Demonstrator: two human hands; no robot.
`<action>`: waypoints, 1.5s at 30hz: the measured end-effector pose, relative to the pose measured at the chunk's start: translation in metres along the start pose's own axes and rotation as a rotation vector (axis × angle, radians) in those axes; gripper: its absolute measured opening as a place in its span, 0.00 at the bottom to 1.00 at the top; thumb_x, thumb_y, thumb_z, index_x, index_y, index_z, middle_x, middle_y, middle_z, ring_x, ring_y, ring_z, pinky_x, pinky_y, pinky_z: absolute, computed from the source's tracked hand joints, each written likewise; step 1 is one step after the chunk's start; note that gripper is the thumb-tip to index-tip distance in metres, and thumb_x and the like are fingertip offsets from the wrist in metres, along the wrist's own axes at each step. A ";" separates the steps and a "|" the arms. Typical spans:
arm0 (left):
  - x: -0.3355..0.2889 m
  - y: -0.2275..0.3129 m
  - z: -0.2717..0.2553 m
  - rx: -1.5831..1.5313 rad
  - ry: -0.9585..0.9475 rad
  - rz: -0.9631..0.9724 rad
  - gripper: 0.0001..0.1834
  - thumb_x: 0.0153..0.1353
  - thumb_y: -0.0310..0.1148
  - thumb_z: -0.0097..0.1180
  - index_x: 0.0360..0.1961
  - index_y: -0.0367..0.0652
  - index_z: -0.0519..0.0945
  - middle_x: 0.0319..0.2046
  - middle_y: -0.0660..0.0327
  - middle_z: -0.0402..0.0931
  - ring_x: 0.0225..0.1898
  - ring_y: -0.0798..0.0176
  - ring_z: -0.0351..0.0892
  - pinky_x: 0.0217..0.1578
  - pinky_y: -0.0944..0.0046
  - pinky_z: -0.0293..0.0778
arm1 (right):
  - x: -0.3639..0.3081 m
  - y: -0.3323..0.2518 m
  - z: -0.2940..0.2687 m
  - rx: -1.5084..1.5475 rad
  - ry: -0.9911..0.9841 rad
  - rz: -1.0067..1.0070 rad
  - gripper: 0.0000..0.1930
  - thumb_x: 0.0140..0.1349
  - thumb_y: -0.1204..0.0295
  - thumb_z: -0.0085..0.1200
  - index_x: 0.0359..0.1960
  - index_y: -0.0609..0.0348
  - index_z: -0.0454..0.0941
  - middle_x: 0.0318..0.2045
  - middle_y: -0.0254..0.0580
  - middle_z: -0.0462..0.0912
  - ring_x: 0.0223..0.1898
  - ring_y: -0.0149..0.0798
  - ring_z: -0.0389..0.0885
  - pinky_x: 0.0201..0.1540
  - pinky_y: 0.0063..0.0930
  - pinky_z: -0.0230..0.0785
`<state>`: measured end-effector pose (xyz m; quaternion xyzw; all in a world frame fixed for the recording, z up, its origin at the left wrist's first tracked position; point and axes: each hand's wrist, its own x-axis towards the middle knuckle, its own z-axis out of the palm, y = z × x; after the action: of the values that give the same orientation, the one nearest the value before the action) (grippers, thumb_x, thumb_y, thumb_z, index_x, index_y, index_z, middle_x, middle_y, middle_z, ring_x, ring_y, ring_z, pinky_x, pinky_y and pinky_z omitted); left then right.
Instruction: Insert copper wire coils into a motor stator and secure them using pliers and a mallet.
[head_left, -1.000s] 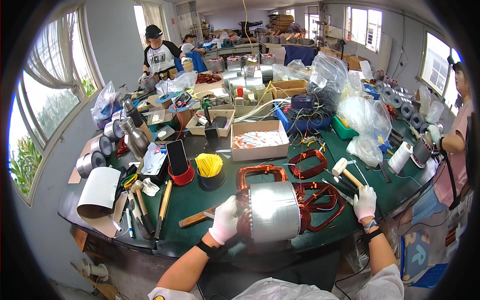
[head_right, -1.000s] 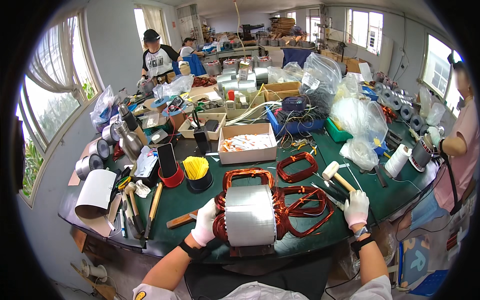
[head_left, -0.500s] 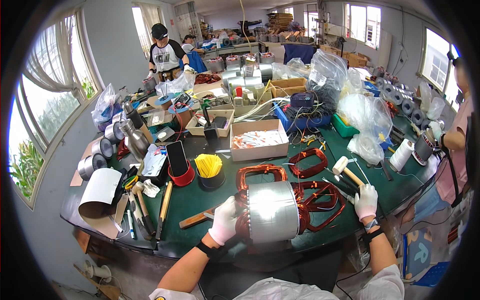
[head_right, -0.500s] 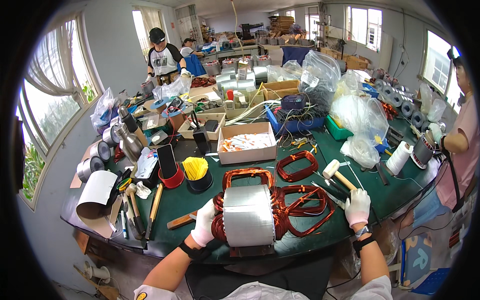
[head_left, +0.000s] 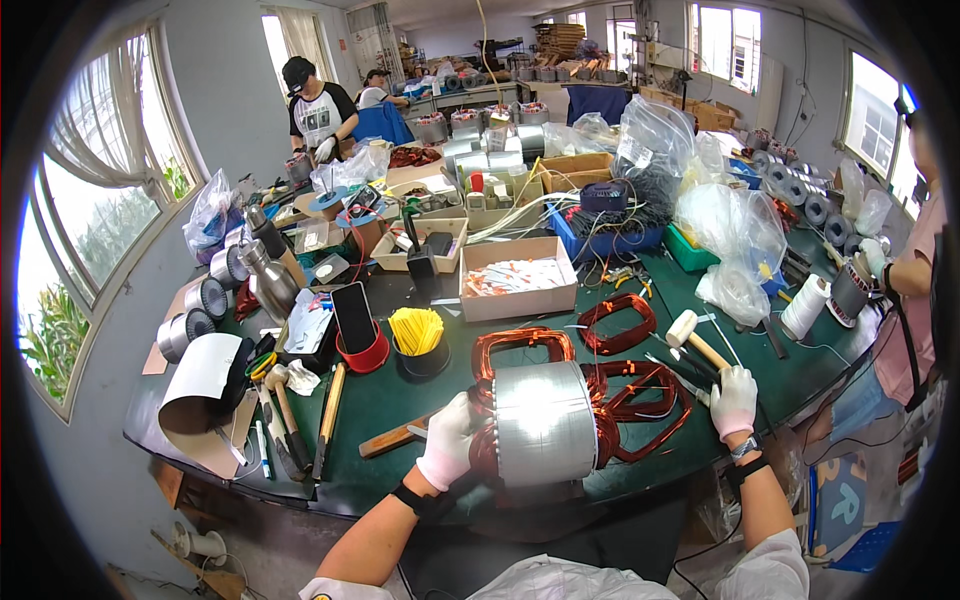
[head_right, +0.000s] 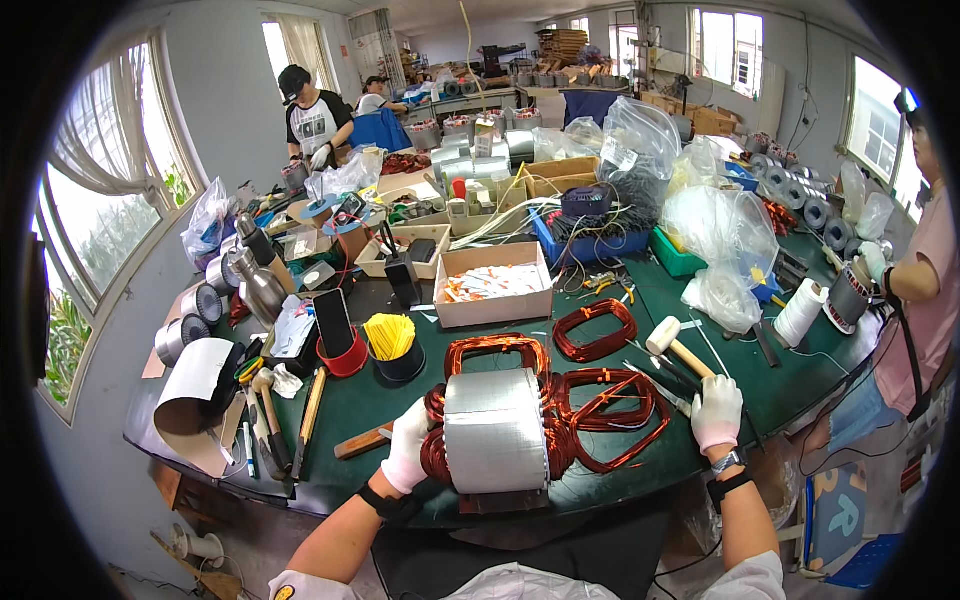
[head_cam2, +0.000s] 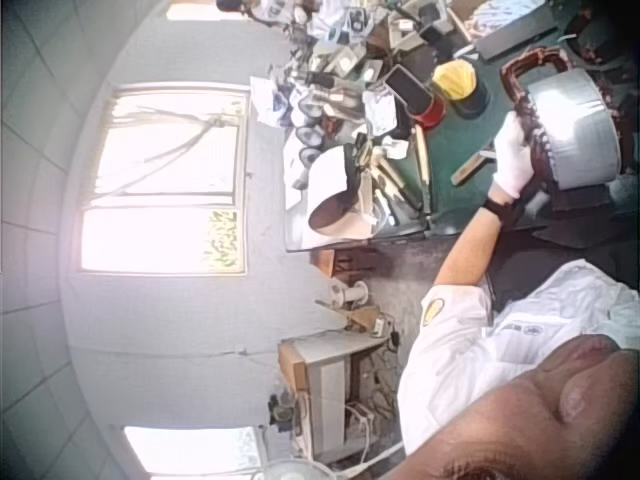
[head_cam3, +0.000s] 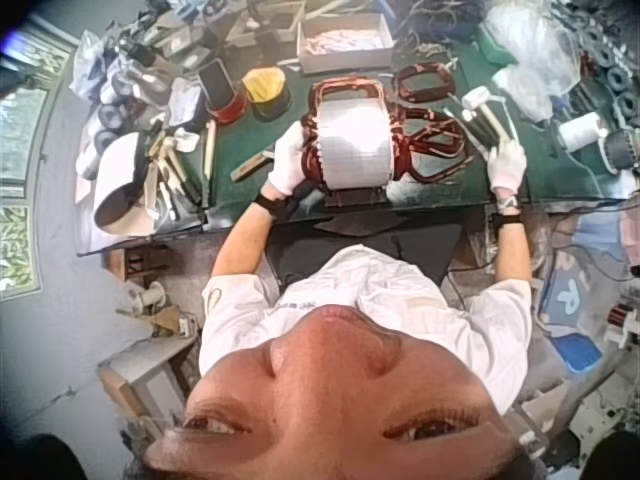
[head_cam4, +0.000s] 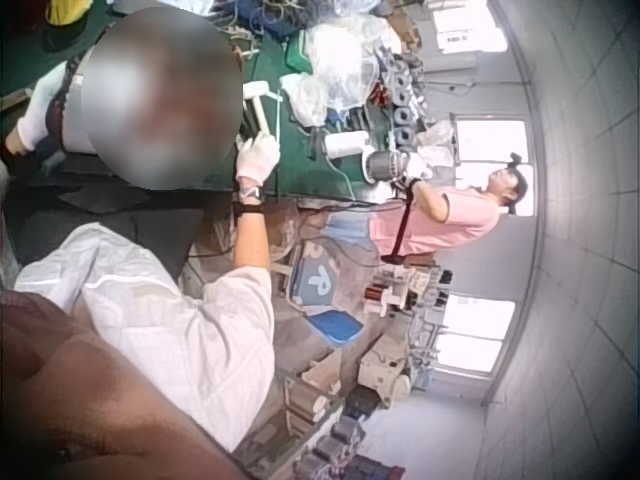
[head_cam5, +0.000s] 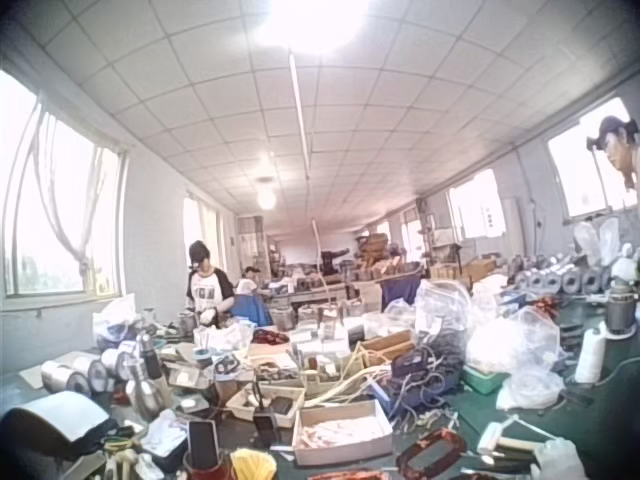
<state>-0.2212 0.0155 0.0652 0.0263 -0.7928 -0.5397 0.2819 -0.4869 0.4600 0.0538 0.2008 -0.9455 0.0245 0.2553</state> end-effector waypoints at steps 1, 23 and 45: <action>0.000 -0.002 0.000 0.000 0.001 -0.002 0.17 0.64 0.29 0.70 0.53 0.42 0.86 0.47 0.53 0.85 0.48 0.49 0.88 0.51 0.56 0.82 | 0.000 -0.001 0.001 0.001 0.004 -0.003 0.12 0.59 0.69 0.69 0.40 0.57 0.79 0.41 0.47 0.81 0.49 0.53 0.79 0.52 0.49 0.73; 0.002 0.002 -0.003 -0.009 -0.009 0.006 0.17 0.63 0.28 0.70 0.54 0.41 0.87 0.47 0.53 0.86 0.48 0.50 0.88 0.51 0.57 0.82 | 0.002 -0.004 0.001 0.005 0.004 -0.004 0.12 0.59 0.70 0.68 0.40 0.57 0.79 0.41 0.48 0.80 0.49 0.54 0.79 0.52 0.49 0.72; 0.020 0.012 -0.014 0.308 -0.016 0.322 0.07 0.58 0.25 0.64 0.39 0.41 0.83 0.34 0.50 0.80 0.36 0.39 0.84 0.38 0.47 0.81 | 0.030 0.030 -0.100 -0.169 -0.165 -0.127 0.15 0.73 0.70 0.56 0.59 0.53 0.80 0.42 0.51 0.85 0.45 0.58 0.86 0.48 0.52 0.78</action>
<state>-0.2285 0.0021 0.0870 -0.0623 -0.8620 -0.3606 0.3508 -0.4753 0.4911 0.1572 0.2393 -0.9473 -0.0878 0.1939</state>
